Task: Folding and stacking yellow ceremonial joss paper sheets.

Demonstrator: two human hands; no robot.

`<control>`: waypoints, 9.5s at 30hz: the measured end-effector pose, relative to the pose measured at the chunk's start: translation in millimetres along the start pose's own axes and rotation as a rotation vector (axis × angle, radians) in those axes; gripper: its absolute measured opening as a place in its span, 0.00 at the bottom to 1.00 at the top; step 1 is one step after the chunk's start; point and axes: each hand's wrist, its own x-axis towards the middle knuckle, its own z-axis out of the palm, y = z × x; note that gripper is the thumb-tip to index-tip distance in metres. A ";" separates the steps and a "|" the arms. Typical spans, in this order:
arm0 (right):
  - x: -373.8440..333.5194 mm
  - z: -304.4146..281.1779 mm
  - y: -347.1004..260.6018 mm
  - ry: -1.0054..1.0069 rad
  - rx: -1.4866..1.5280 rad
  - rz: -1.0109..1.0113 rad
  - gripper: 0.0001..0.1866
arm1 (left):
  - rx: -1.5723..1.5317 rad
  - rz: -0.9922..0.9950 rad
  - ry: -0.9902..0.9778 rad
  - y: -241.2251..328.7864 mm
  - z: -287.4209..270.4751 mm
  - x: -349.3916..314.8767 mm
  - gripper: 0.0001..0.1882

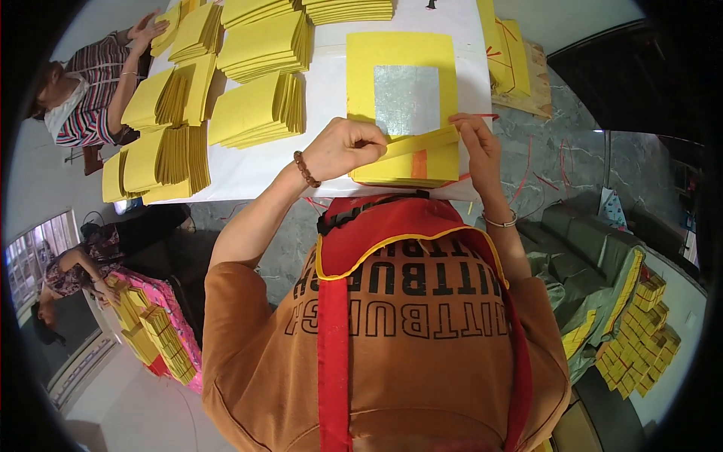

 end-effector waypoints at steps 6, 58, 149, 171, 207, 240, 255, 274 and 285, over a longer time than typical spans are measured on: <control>-3.5 -3.0 -5.4 -0.146 -0.378 -0.242 0.11 | 0.049 -0.004 0.010 6.4 0.2 -3.3 0.07; 28.1 26.6 -19.6 0.109 -0.173 0.164 0.21 | 0.918 0.603 0.385 26.3 10.6 16.8 0.24; 97.9 159.7 -110.4 -0.560 0.189 0.030 0.65 | -0.757 0.285 0.647 -52.1 -101.6 -93.1 0.31; 21.5 -4.3 -40.1 -0.319 -0.336 -0.265 0.75 | 0.532 0.340 0.147 -33.4 -32.8 32.7 0.67; 60.1 -1.5 -15.4 -0.435 1.534 0.378 0.27 | 0.075 0.445 0.637 100.0 -6.6 44.8 0.23; 54.7 3.8 -22.0 -0.312 1.426 0.402 0.26 | 0.331 0.551 0.864 97.1 5.6 59.7 0.18; 54.0 5.0 -22.1 -0.297 1.438 0.436 0.26 | 0.224 0.607 0.867 96.4 4.9 58.5 0.15; 54.9 5.6 -18.0 -0.366 1.497 0.383 0.27 | 0.120 0.564 0.815 81.3 8.7 59.3 0.26; 53.2 2.6 -9.1 -0.308 1.468 0.413 0.26 | 0.035 0.503 0.798 84.8 10.6 55.1 0.19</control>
